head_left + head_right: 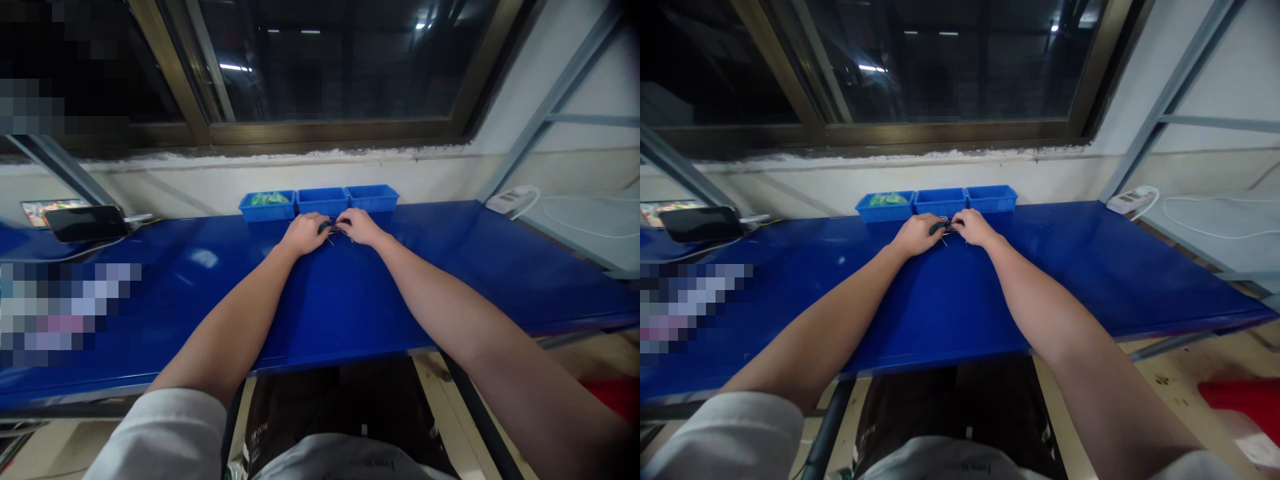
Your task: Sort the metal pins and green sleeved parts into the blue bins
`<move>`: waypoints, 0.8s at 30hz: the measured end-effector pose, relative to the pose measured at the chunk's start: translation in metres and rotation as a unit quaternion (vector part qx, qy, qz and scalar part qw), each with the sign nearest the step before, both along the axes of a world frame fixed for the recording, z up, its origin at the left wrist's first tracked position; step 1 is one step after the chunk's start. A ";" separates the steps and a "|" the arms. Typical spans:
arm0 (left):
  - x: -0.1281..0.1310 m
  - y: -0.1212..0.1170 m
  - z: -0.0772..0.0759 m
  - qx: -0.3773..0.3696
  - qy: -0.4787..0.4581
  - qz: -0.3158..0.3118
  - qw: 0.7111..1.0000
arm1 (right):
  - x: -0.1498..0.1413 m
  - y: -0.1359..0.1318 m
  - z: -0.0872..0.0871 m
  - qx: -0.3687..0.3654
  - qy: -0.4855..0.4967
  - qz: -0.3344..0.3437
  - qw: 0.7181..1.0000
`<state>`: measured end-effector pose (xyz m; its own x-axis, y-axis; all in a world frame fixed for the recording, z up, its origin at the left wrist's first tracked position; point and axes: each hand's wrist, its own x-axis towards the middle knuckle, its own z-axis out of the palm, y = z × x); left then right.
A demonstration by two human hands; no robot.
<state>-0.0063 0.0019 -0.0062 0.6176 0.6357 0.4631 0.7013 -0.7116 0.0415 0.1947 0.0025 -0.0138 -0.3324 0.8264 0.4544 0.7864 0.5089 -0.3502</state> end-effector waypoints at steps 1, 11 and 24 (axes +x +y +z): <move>0.000 0.000 0.000 0.004 -0.004 -0.003 1.000 | 0.000 0.000 0.001 0.011 0.001 -0.002 1.000; -0.001 0.006 0.001 0.026 -0.021 -0.042 0.999 | -0.009 -0.008 0.008 -0.048 0.141 0.040 0.988; 0.001 0.000 0.005 0.039 -0.009 -0.003 0.999 | -0.017 -0.010 0.008 -0.101 0.290 0.066 0.949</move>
